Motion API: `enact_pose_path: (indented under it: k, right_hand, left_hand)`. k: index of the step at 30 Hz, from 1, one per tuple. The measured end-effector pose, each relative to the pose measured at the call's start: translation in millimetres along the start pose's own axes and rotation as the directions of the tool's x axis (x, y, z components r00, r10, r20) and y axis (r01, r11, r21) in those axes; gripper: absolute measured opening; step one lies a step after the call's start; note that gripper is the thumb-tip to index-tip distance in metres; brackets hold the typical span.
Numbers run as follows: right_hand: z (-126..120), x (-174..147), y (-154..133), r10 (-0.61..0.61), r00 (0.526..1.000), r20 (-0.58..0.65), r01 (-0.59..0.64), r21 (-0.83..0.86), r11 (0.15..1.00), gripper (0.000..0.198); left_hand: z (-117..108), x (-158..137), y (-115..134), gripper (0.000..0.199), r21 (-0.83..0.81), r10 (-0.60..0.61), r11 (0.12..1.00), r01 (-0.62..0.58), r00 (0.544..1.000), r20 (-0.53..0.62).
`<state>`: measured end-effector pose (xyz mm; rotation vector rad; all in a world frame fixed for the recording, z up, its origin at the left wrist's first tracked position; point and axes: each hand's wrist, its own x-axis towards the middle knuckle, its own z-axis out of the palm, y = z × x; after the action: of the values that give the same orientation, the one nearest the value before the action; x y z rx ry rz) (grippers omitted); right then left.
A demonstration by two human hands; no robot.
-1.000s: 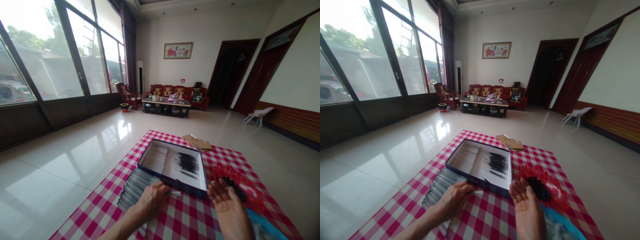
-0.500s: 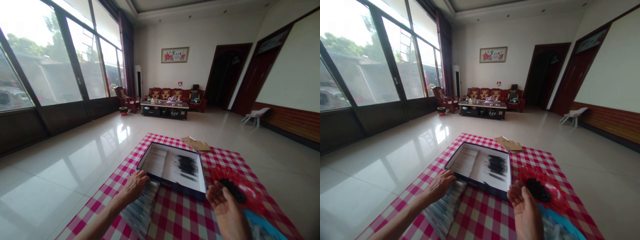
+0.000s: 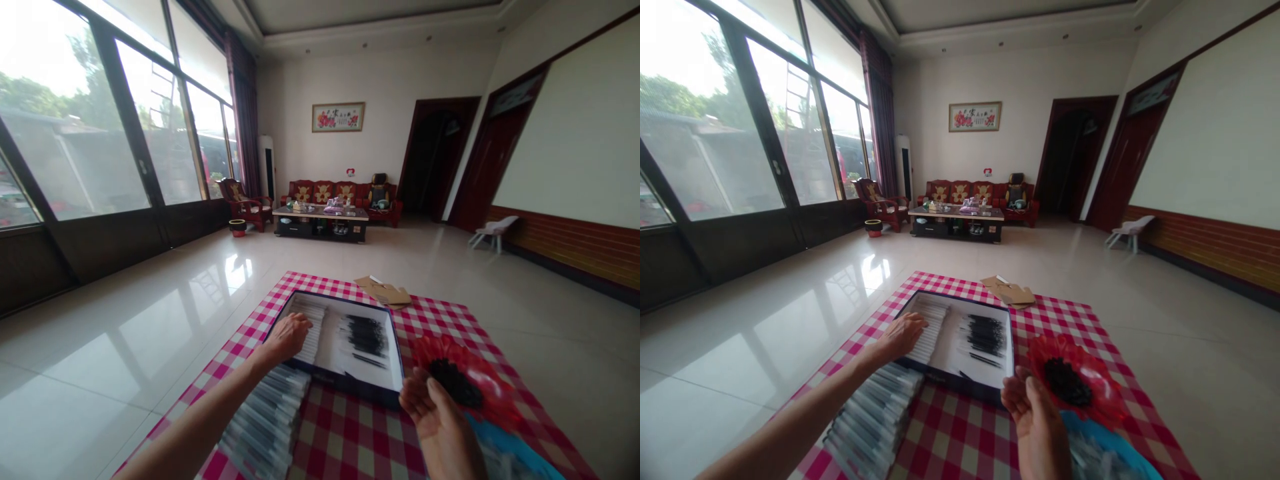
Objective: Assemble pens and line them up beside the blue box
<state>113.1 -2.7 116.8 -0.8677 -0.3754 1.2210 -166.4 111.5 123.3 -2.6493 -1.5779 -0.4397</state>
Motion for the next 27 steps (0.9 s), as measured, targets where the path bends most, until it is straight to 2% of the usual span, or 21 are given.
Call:
enact_pose_path:
  k: [3, 6, 11, 16, 19, 23, 27]
  right_hand:
    - [-1.6, 0.8, -0.5, 0.009, 1.0, -0.014, -0.009, 0.002, 1.0, 0.049]
    - [-3.6, 1.9, -1.6, 0.011, 0.999, -0.031, -0.011, 0.005, 1.0, 0.05]
    - [-4.7, 3.8, -0.3, 0.008, 0.999, -0.044, -0.008, -0.002, 1.0, 0.047]
    - [-4.7, 2.8, 3.1, -0.018, 1.0, -0.008, 0.018, -0.023, 1.0, 0.042]
    - [-6.0, 2.1, 2.4, -0.029, 1.0, -0.002, 0.029, -0.032, 0.999, 0.041]
    - [-7.5, 3.0, -0.3, -0.047, 0.999, -0.006, 0.046, -0.046, 0.998, 0.04]
    - [-8.3, 3.3, -2.1, -0.043, 0.999, 0.0, 0.043, -0.027, 0.999, 0.041]
  left_hand:
    - [14.8, 38.5, -6.4, 0.018, 0.029, -0.027, 0.999, 0.025, 0.998, 0.06]
    - [31.6, 56.6, -10.3, 0.03, 0.063, -0.066, 0.996, 0.059, 0.992, 0.112]
    - [49.3, 56.9, -14.2, 0.031, 0.13, -0.128, 0.986, 0.108, 0.979, 0.161]
    - [50.5, 56.5, -16.5, 0.028, 0.155, -0.173, 0.977, 0.149, 0.972, 0.157]
    - [49.5, 59.5, -16.5, 0.017, 0.14, -0.186, 0.976, 0.168, 0.975, 0.125]
    - [51.5, 60.8, -17.1, 0.016, 0.095, -0.188, 0.979, 0.179, 0.977, 0.098]
    - [48.5, 59.3, -14.5, 0.028, 0.002, -0.165, 0.986, 0.165, 0.985, 0.05]
